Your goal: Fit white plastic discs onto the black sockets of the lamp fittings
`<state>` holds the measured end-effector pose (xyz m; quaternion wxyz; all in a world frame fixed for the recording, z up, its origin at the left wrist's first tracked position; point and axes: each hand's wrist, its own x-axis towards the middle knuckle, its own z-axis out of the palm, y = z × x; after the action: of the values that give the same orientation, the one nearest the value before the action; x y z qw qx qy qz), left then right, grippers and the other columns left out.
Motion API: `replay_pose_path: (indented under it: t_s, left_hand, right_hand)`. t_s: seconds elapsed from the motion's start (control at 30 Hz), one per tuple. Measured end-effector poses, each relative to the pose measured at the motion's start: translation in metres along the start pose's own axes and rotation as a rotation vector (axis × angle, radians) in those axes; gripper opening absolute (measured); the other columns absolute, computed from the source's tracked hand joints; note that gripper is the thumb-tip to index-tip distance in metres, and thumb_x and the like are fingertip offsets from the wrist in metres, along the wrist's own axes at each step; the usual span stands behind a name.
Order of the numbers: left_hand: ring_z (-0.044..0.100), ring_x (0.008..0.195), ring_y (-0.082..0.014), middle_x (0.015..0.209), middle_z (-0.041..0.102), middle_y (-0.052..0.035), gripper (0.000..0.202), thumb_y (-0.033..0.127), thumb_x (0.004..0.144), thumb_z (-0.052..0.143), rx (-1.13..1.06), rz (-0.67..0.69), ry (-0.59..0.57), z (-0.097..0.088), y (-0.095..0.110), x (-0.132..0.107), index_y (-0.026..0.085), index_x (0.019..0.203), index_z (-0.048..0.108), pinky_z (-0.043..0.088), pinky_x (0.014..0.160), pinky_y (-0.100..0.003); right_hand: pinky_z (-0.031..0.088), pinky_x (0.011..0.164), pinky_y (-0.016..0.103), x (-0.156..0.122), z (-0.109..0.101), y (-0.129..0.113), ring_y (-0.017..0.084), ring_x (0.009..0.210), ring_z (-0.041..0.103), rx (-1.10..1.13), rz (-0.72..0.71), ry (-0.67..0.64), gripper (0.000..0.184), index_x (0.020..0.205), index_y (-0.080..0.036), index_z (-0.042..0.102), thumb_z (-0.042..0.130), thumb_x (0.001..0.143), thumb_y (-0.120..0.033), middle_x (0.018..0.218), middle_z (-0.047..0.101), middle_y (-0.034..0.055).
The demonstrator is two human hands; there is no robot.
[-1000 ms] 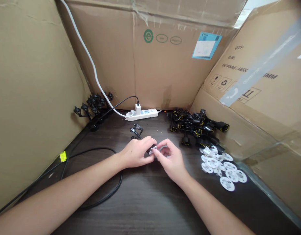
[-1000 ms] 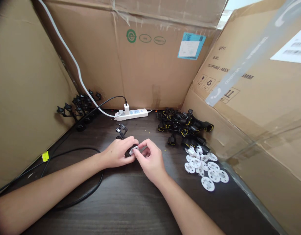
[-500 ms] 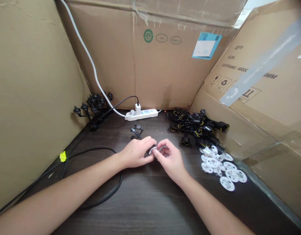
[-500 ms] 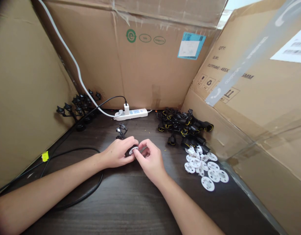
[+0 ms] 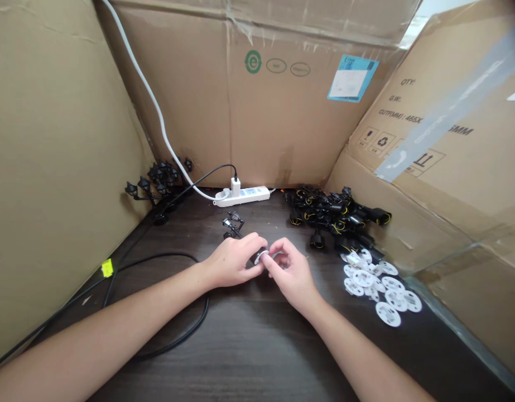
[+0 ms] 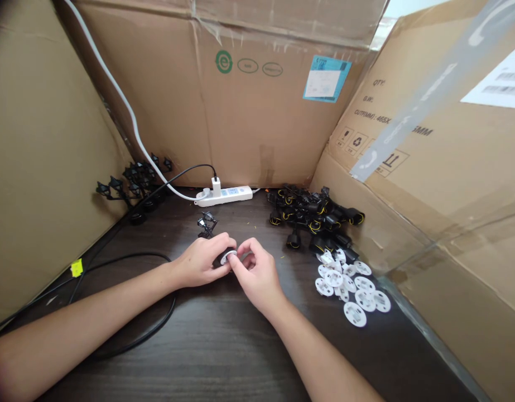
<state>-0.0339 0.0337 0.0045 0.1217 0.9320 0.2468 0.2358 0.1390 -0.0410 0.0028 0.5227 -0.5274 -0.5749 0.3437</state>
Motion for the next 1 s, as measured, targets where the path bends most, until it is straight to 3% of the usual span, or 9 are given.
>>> replay_pose_path:
  t_s: [0.27,0.5,0.8,1.0]
  left_hand:
    - [0.062,0.073,-0.0143,0.097,0.065,-0.0006,0.016,0.034,0.099,0.049,-0.026,0.009,-0.028,-0.0035,0.0012,0.0009,0.022,0.108,0.055,0.042,0.063,-0.026]
    - [0.059,0.067,-0.0128,0.093,0.063,0.0007,0.021,0.030,0.091,0.055,-0.041,-0.003,0.002,-0.0028,0.0023,0.0006,0.022,0.110,0.055,0.042,0.059,-0.025]
    - [0.059,0.069,-0.0131,0.094,0.062,-0.0005,0.019,0.031,0.095,0.050,-0.078,0.011,-0.012,-0.0041,0.0022,0.0005,0.022,0.111,0.055,0.044,0.062,-0.025]
    - [0.060,0.073,-0.0161,0.097,0.063,-0.0020,0.026,0.033,0.088,0.055,-0.094,0.000,-0.028,-0.0060,0.0030,0.0004,0.021,0.111,0.052,0.043,0.063,-0.028]
  right_hand:
    - [0.041,0.052,0.024,-0.0004,0.0001,0.0005,0.013,0.056,0.055,-0.033,-0.053,0.037,0.019,0.080,-0.021,0.057,0.068,0.087,-0.035,0.069,0.063,-0.0009]
    - [0.047,0.053,0.026,-0.0018,-0.0006,0.0024,0.016,0.058,0.059,0.029,0.018,0.003,0.024,0.082,-0.022,0.054,0.067,0.089,-0.041,0.071,0.066,0.0007]
    - [0.049,0.053,0.025,-0.0011,0.0002,0.0040,0.014,0.058,0.058,0.023,-0.001,-0.005,0.024,0.084,-0.022,0.053,0.066,0.090,-0.042,0.075,0.064,-0.0001]
    - [0.048,0.051,0.024,-0.0001,0.0000,0.0030,0.013,0.056,0.056,0.003,-0.027,0.006,0.022,0.085,-0.022,0.053,0.066,0.090,-0.039,0.076,0.061,-0.0004]
